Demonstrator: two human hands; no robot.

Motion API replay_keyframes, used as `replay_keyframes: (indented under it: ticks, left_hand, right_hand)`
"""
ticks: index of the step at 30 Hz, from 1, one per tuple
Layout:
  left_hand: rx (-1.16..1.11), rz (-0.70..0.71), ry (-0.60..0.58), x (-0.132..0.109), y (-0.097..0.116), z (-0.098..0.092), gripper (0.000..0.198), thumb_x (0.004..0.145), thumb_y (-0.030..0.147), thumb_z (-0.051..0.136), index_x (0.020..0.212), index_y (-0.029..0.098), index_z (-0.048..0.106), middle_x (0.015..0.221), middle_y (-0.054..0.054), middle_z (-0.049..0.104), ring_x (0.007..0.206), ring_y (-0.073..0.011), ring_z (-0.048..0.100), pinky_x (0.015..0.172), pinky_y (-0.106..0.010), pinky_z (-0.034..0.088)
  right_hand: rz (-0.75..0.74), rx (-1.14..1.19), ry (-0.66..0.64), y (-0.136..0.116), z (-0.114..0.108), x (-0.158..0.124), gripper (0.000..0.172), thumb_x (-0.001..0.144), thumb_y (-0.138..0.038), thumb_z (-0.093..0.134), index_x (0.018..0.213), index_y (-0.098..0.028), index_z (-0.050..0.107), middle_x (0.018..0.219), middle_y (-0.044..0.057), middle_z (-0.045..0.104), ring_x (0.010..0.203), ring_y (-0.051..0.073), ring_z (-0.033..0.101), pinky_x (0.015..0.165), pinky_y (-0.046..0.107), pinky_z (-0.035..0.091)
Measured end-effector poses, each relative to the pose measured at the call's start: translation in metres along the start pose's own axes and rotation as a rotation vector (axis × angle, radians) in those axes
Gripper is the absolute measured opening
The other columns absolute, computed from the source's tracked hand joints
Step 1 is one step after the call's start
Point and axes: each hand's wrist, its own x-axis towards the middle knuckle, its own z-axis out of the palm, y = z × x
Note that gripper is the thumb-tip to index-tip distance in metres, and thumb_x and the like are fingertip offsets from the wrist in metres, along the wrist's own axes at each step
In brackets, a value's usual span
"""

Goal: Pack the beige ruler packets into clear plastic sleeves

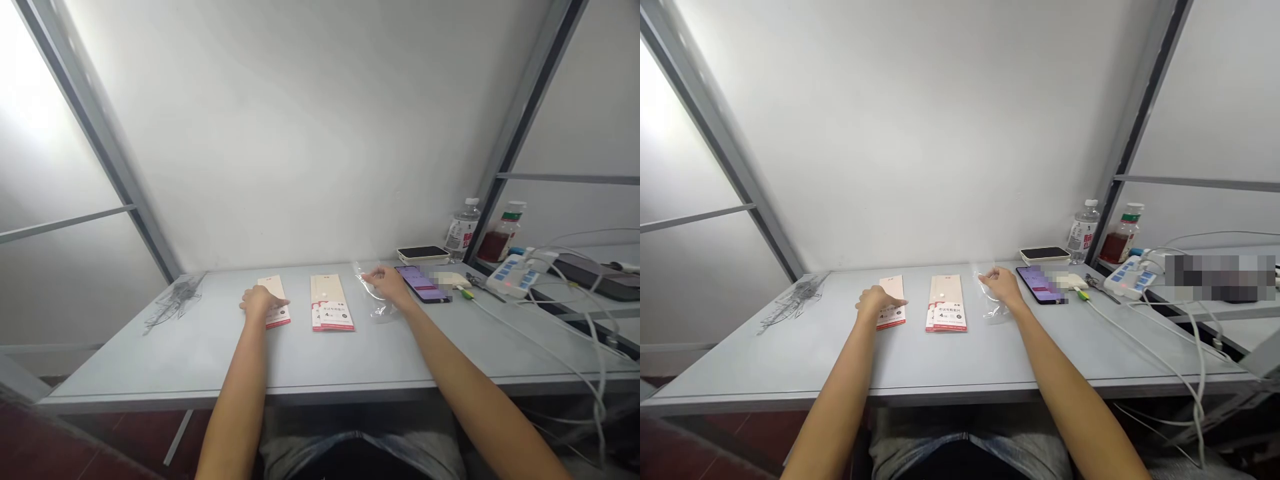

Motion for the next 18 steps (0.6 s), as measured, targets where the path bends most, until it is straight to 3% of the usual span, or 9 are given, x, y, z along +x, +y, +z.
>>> replay_keyframes:
  ticks: [4,9,13,18]
  left_hand:
    - [0.007,0.014,0.027,0.002,-0.002,0.0,0.067,0.037,0.048,0.075,0.092,0.018,0.05,0.111,-0.017,0.052,0.11,-0.0374,0.041,0.079,-0.043,0.034]
    - [-0.003,0.012,0.039,-0.001,-0.003,-0.004,0.078,0.033,0.049,0.076,0.098,0.017,0.048,0.117,-0.02,0.047,0.11,-0.0384,0.04,0.079,-0.046,0.035]
    - [-0.055,0.002,-0.007,0.003,-0.008,-0.007,0.068,0.028,0.047,0.078,0.084,0.018,0.052,0.108,-0.019,0.054,0.107,-0.0397,0.043,0.079,-0.047,0.036]
    - [-0.247,0.069,0.051,0.009,-0.017,-0.005,0.054,0.031,0.033,0.079,0.073,0.017,0.049,0.101,-0.023,0.057,0.103,-0.0446,0.047,0.071,-0.049,0.041]
  right_hand:
    - [-0.039,0.002,-0.027,-0.004,0.004,-0.003,0.03,0.063,-0.049,0.058,0.064,-0.019,0.054,0.052,-0.003,0.049,0.049,0.012,0.044,0.049,0.025,0.033]
    - [-0.074,0.022,-0.023,-0.006,0.007,-0.004,0.029,0.061,-0.047,0.061,0.062,-0.019,0.054,0.052,-0.002,0.051,0.049,0.011,0.045,0.048,0.024,0.034]
    - [-0.101,0.041,-0.029,-0.005,0.009,-0.003,0.031,0.061,-0.048,0.061,0.061,-0.018,0.054,0.051,-0.002,0.051,0.047,0.011,0.044,0.048,0.024,0.035]
    - [-0.117,0.056,-0.031,-0.003,0.012,-0.003,0.032,0.06,-0.049,0.062,0.062,-0.018,0.055,0.051,-0.002,0.052,0.047,0.01,0.044,0.047,0.023,0.034]
